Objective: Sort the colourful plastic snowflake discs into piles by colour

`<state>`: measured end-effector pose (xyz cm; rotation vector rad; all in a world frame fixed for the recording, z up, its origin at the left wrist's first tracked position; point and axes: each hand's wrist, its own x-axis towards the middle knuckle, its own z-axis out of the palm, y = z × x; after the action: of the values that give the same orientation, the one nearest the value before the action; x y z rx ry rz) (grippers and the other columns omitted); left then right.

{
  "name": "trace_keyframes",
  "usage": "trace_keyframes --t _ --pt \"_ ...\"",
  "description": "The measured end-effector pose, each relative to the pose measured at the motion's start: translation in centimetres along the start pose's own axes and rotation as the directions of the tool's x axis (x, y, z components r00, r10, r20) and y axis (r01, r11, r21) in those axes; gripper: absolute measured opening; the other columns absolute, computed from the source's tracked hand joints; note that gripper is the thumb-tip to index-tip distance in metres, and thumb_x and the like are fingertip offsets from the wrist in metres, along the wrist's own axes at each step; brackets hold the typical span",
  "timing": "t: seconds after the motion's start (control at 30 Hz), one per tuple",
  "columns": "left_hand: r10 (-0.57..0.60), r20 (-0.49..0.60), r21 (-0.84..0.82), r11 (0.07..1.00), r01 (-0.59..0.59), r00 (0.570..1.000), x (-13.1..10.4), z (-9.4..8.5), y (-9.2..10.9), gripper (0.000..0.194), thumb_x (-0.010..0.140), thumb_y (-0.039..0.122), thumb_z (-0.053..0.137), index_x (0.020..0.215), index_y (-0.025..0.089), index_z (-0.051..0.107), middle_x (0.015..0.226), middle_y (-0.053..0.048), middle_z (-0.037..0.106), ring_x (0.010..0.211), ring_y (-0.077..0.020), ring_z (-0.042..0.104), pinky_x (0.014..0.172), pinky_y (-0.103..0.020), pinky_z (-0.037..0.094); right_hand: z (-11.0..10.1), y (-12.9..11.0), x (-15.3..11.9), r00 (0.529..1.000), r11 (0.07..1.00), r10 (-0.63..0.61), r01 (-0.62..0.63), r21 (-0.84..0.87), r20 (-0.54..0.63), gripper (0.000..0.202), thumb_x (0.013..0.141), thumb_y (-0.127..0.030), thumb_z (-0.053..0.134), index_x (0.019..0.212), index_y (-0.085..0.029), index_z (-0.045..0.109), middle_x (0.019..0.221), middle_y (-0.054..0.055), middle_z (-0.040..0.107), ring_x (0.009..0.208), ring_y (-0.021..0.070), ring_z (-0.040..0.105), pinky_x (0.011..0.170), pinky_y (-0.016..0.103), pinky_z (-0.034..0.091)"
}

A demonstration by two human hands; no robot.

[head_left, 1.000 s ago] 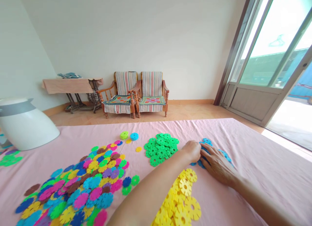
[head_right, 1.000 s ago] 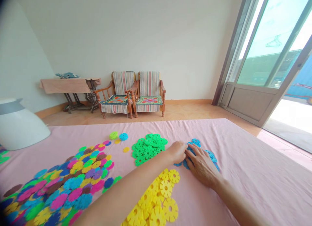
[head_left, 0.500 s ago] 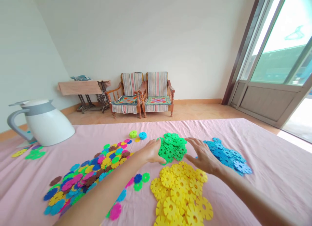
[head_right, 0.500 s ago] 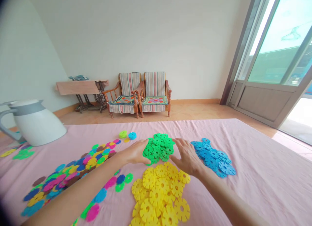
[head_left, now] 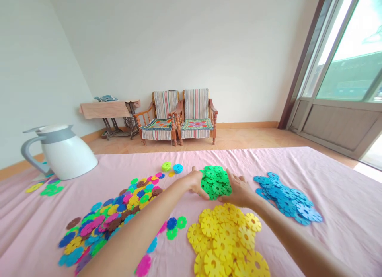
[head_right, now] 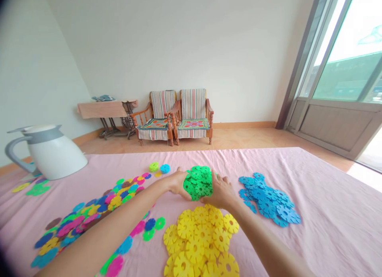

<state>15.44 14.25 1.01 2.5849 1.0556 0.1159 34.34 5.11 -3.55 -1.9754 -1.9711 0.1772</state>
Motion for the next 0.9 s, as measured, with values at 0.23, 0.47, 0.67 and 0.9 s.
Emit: trace_keyframes --t 0.23,0.47,0.67,0.9 --pt "-0.002 0.042 -0.016 1.000 0.003 0.999 2.9 0.6 1.3 0.080 0.039 0.042 0.083 0.111 0.018 0.058 0.110 -0.004 0.062 0.102 -0.0271 0.059 0.084 -0.029 0.047 -0.7 0.7 0.9 0.999 0.999 0.036 -0.036 0.017 -0.028 0.090 0.064 -0.032 0.066 0.141 -0.007 0.025 0.119 0.020 0.058 0.110 0.0343 0.052 0.091 0.042 0.036" --pt "0.017 0.012 -0.049 0.999 -0.016 1.000 6.8 1.2 3.0 0.079 0.041 0.039 0.083 0.112 0.018 0.056 0.104 -0.004 0.065 0.099 -0.0271 0.058 0.084 -0.029 0.047 -1.1 2.5 2.4 0.996 0.997 0.076 -0.075 0.028 -0.046 0.086 0.064 -0.027 0.065 0.140 -0.010 0.026 0.125 0.019 0.055 0.113 0.0333 0.051 0.091 0.042 0.038" --pt "0.049 -0.054 -0.077 0.996 -0.053 0.997 6.8 1.3 3.1 0.080 0.044 0.041 0.082 0.116 0.019 0.054 0.112 -0.006 0.060 0.106 -0.0294 0.054 0.089 -0.033 0.045 -1.6 3.6 2.8 0.994 0.995 0.092 -0.089 0.043 -0.053 0.084 0.061 -0.027 0.068 0.136 -0.010 0.034 0.124 0.019 0.055 0.113 0.0324 0.052 0.092 0.041 0.038" --pt "0.030 -0.152 -0.065 0.997 -0.040 0.988 1.1 0.4 1.4 0.078 0.061 0.040 0.075 0.128 0.018 0.043 0.121 -0.013 0.048 0.107 -0.0292 0.054 0.092 -0.038 0.043 -3.9 5.2 -1.7 0.990 0.997 0.066 -0.061 0.044 -0.123 0.035 0.070 -0.020 0.057 0.104 -0.014 0.060 0.101 0.014 0.062 0.096 0.0271 0.058 0.083 0.037 0.043"
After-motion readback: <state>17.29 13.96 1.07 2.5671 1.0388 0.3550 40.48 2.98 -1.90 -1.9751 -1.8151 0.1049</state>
